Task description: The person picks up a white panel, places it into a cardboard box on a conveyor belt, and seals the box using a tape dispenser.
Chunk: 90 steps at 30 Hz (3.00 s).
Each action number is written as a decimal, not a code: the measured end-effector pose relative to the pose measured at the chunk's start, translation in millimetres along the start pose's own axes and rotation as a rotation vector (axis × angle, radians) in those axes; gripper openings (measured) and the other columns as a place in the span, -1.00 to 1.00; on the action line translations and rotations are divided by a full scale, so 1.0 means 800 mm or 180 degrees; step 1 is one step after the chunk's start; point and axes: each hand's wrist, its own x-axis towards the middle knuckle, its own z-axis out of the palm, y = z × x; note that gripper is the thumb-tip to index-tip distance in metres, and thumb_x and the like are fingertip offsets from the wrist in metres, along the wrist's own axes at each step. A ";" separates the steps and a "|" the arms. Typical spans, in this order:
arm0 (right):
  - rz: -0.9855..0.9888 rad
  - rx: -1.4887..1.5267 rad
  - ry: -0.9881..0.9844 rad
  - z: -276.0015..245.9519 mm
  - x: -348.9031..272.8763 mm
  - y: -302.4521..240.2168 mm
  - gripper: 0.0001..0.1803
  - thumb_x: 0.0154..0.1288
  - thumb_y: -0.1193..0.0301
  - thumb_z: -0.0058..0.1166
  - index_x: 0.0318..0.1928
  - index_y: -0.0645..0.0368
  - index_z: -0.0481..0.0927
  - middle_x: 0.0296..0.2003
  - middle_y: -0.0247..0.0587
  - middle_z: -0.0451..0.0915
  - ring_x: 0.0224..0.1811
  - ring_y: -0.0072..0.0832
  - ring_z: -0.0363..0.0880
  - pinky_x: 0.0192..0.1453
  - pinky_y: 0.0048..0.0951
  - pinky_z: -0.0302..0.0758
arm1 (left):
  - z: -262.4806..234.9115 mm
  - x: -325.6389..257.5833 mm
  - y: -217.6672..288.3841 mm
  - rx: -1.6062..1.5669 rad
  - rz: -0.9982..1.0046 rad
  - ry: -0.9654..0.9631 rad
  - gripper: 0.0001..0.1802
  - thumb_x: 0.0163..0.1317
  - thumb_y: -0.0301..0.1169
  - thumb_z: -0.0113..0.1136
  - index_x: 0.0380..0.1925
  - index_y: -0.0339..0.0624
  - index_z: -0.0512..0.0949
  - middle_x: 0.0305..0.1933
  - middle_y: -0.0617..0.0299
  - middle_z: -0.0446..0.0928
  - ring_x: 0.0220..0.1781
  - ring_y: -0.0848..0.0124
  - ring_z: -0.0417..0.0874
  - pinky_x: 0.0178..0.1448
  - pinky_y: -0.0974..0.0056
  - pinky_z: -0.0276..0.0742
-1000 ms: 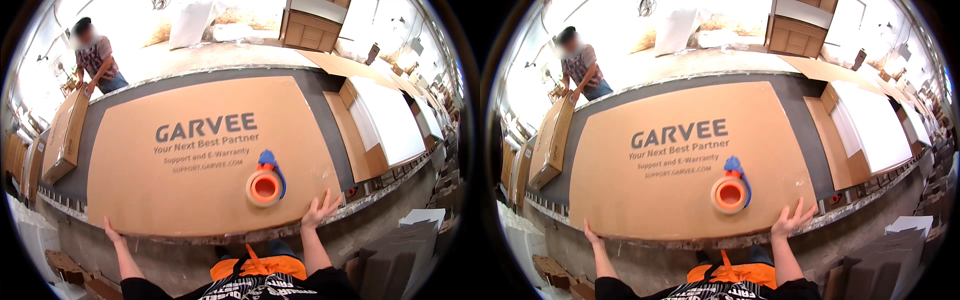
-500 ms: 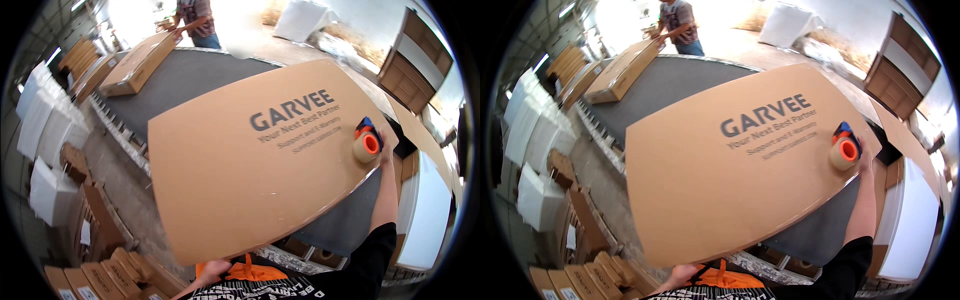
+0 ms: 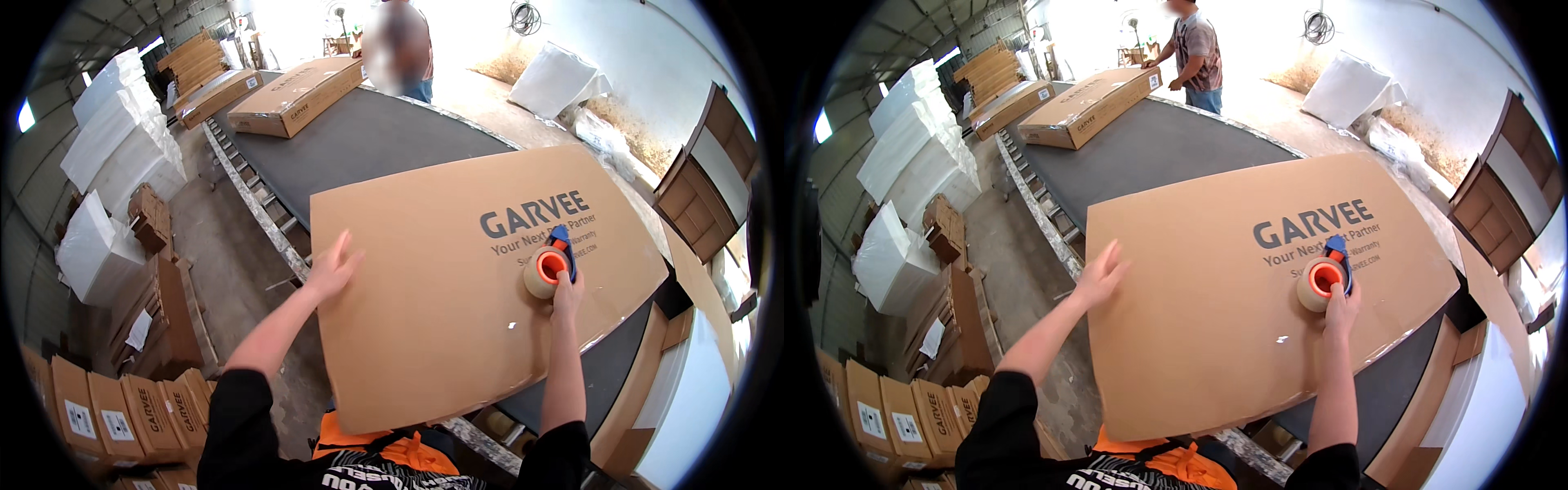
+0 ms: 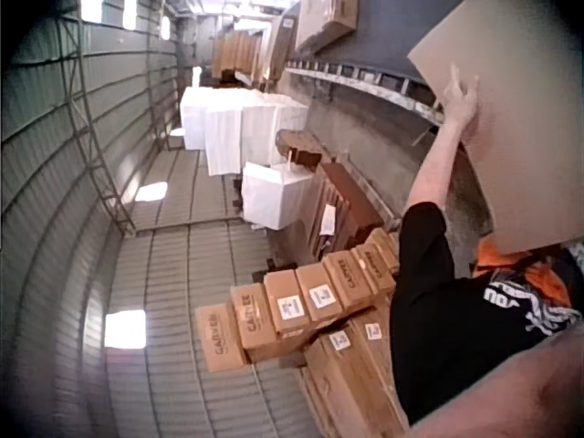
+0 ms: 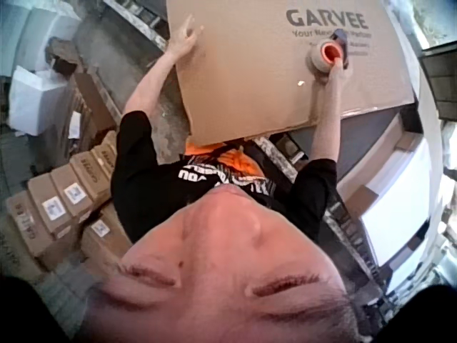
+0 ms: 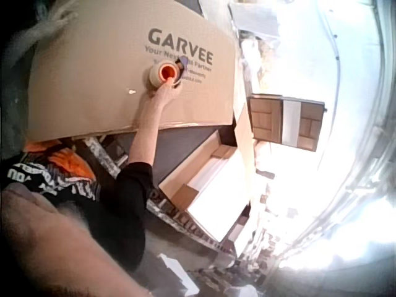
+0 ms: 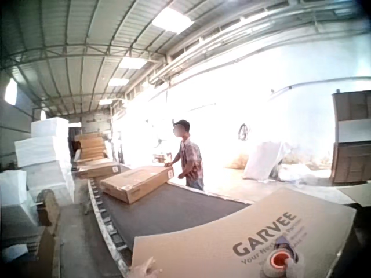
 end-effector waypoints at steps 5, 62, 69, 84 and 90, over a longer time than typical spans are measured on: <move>0.0170 -0.0349 0.1022 0.006 -0.180 0.014 -0.41 0.22 0.43 0.15 0.25 0.37 0.37 0.25 0.13 0.34 0.32 -0.15 0.31 0.37 -0.20 0.28 | 0.022 0.182 -0.077 0.2049 0.0343 -0.0174 -0.12 0.39 0.22 -0.17 0.47 -0.23 0.12 0.56 -0.13 0.04 0.58 -0.05 0.06 0.61 -0.04 -0.10; 0.1447 0.4788 0.3753 -0.111 -0.541 0.102 -0.51 0.50 0.11 -0.19 0.20 0.19 0.44 0.04 -0.24 0.52 0.07 -0.40 0.43 0.30 -0.37 0.33 | 0.090 -0.299 0.055 0.1964 0.3987 -0.0585 0.03 -0.06 0.24 0.43 0.24 -0.33 0.44 0.34 -0.18 0.42 0.41 -0.20 0.36 0.45 -0.18 0.29; 0.0475 0.0212 0.3797 -0.158 -0.537 0.154 -0.66 0.30 0.49 -0.02 0.08 0.28 0.55 0.06 -0.16 0.52 0.12 -0.37 0.47 0.26 -0.30 0.41 | 0.145 -0.312 0.125 0.1589 0.4310 -0.1854 0.09 -0.23 0.14 0.52 0.29 -0.26 0.42 0.43 -0.27 0.27 0.43 -0.46 0.19 0.49 -0.30 0.12; 0.0831 -0.3203 -0.0317 -0.071 -0.258 -0.124 -0.59 0.01 0.56 0.09 -0.05 0.26 0.41 -0.07 0.03 0.60 -0.14 -0.09 0.66 -0.05 -0.16 0.57 | 0.153 -0.302 0.109 0.1264 0.4131 -0.2191 0.00 -0.14 -0.08 0.46 0.34 -0.27 0.35 0.41 -0.34 0.26 0.33 -0.55 0.27 0.41 -0.43 0.14; 0.1257 0.0260 0.0578 -0.220 -0.434 -0.199 -0.17 -0.03 0.63 0.09 0.37 0.23 0.23 0.10 -0.12 0.50 0.04 -0.39 0.57 0.11 -0.34 0.55 | 0.170 -0.317 0.128 0.1352 0.4116 -0.2107 0.09 -0.16 -0.03 0.50 0.36 -0.36 0.28 0.42 -0.36 0.23 0.35 -0.56 0.24 0.44 -0.42 0.10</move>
